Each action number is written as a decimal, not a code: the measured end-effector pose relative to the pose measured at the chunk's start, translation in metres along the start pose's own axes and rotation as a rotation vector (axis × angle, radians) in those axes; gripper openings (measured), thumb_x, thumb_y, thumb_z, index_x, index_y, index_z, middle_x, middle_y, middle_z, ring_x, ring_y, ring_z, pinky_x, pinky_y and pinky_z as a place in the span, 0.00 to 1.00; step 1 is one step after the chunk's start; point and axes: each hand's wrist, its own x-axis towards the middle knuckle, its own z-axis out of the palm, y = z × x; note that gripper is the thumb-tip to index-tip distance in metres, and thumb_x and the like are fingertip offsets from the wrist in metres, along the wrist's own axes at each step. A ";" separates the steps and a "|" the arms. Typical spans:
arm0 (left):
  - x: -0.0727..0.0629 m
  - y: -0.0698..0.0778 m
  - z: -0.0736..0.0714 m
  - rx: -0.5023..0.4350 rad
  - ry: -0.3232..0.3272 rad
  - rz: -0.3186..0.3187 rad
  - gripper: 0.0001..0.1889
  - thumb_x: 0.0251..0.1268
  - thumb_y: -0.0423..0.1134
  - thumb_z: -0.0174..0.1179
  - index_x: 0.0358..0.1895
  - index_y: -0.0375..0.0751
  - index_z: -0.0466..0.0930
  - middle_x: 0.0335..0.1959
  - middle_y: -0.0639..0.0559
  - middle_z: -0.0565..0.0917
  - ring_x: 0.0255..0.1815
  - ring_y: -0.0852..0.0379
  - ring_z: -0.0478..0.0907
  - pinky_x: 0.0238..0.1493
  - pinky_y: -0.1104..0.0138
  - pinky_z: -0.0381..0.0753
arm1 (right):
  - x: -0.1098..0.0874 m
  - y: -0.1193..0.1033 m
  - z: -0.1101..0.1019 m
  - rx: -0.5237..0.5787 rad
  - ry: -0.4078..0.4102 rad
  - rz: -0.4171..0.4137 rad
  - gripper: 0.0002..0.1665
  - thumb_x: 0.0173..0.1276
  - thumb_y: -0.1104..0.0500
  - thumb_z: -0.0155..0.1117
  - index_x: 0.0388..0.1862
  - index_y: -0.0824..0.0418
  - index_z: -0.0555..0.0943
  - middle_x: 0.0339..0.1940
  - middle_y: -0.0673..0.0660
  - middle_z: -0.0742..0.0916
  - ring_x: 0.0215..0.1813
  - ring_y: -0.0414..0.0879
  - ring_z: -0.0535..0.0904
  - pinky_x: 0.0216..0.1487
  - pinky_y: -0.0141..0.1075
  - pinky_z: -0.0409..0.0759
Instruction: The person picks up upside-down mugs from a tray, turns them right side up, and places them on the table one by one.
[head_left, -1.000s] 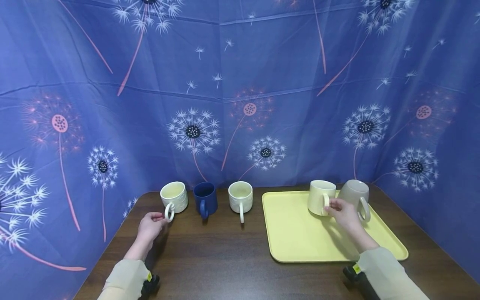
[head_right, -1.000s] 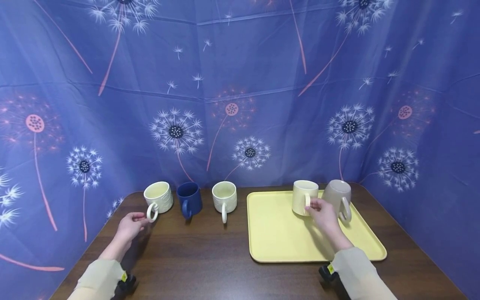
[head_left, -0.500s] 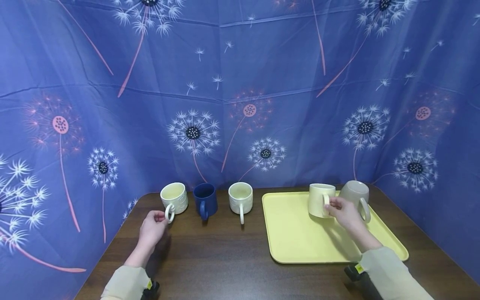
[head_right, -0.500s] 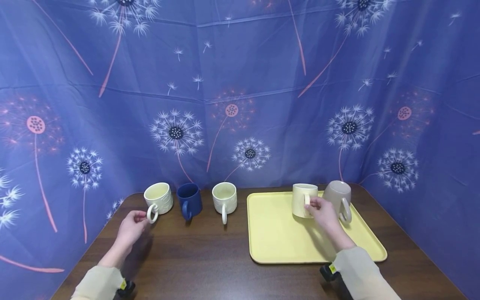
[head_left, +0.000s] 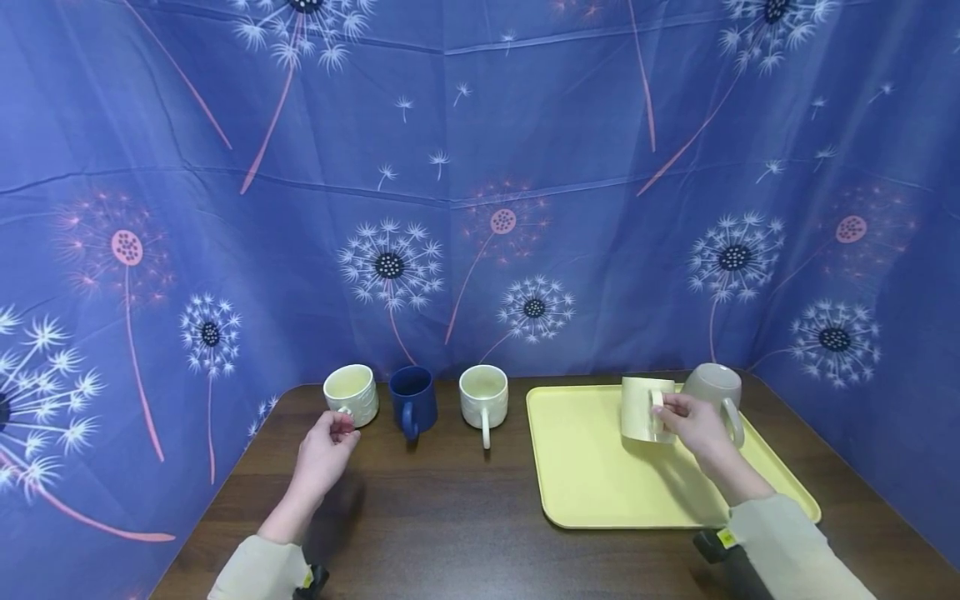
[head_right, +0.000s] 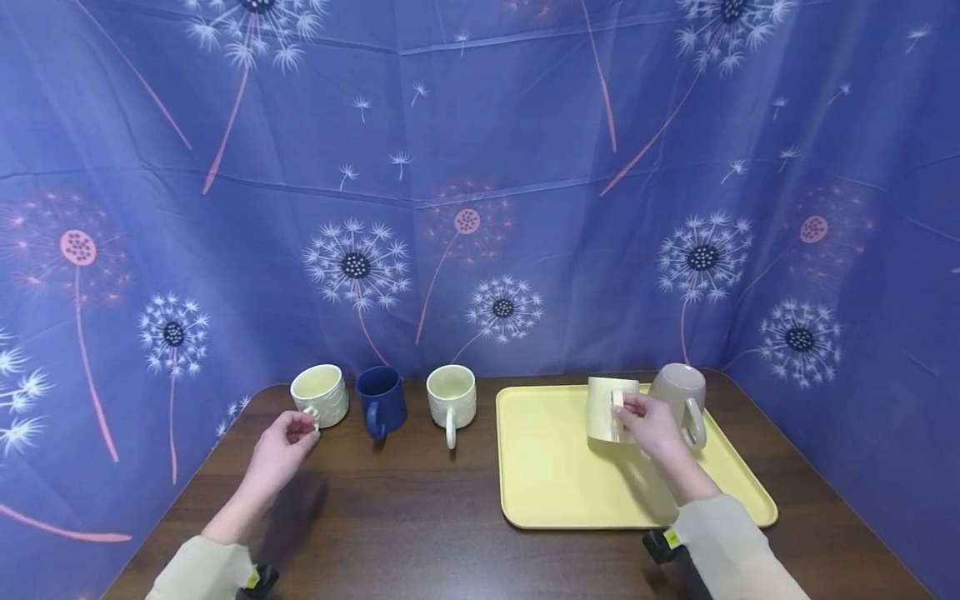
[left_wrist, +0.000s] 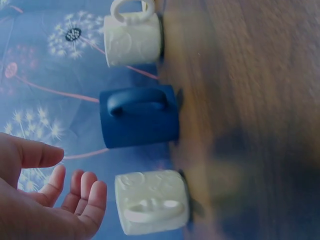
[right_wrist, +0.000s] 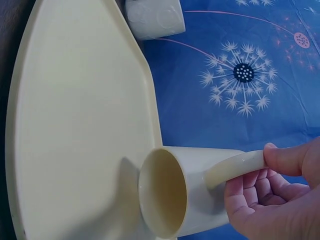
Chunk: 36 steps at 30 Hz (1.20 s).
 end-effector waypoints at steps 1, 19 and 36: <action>-0.001 0.002 0.000 0.005 -0.004 0.011 0.10 0.58 0.29 0.59 0.43 0.31 0.75 0.37 0.40 0.81 0.37 0.51 0.77 0.38 0.68 0.73 | 0.000 0.000 0.000 0.003 -0.004 0.000 0.22 0.69 0.66 0.54 0.54 0.83 0.68 0.38 0.58 0.83 0.34 0.30 0.74 0.37 0.27 0.78; -0.016 0.036 0.002 0.014 -0.035 0.114 0.08 0.57 0.30 0.61 0.40 0.35 0.77 0.33 0.47 0.80 0.37 0.53 0.75 0.38 0.66 0.71 | -0.005 -0.010 -0.007 0.083 -0.102 0.081 0.26 0.72 0.61 0.52 0.57 0.83 0.65 0.39 0.51 0.81 0.36 0.29 0.74 0.41 0.25 0.76; -0.028 0.055 0.006 -0.016 -0.042 0.197 0.07 0.58 0.30 0.62 0.40 0.38 0.77 0.35 0.48 0.80 0.40 0.50 0.77 0.38 0.65 0.74 | -0.014 -0.027 -0.007 0.123 -0.159 0.116 0.32 0.72 0.56 0.52 0.60 0.83 0.62 0.47 0.60 0.79 0.39 0.29 0.75 0.44 0.24 0.77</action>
